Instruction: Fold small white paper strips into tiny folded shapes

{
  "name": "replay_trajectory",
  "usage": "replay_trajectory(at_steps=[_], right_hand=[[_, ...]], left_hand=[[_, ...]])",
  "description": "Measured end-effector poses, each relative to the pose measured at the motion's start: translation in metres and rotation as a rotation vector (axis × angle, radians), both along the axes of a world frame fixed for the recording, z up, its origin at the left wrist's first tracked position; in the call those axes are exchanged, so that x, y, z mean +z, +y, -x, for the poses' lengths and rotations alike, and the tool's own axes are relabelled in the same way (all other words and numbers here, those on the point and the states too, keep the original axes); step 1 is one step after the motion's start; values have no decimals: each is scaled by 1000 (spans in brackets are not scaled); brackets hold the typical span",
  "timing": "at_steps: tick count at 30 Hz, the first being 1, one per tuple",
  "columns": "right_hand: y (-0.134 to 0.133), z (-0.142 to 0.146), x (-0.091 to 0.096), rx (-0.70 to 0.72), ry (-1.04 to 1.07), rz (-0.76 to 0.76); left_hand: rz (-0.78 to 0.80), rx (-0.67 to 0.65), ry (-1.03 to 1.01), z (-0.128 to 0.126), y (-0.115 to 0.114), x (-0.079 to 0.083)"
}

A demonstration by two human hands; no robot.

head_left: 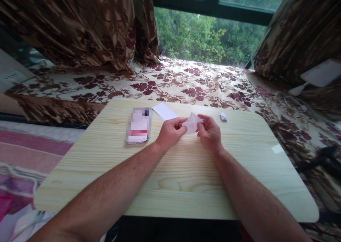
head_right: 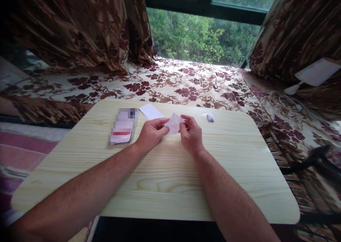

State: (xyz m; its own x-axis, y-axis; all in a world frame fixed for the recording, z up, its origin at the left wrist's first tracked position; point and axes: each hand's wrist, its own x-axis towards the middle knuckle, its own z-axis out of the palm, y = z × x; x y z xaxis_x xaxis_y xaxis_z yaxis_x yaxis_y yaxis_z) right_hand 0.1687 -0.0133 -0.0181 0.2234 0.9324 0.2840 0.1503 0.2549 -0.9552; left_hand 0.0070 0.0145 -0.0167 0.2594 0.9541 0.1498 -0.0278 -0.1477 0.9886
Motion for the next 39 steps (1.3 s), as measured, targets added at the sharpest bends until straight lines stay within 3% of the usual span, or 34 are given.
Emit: replay_trajectory(at_steps=[8,15,27,39], right_hand=[[0,-6,8,204,111,144],[-1,-12,11,300,238,174],[-2,-15,10,364,369,191],[-4,-12,13,282,228,170]], left_hand=[[-2,35,46,2,-3,6],[66,43,-88,1,-2,9],[85,-1,-137,4,0,7],[-10,28,-43,2,-2,9]])
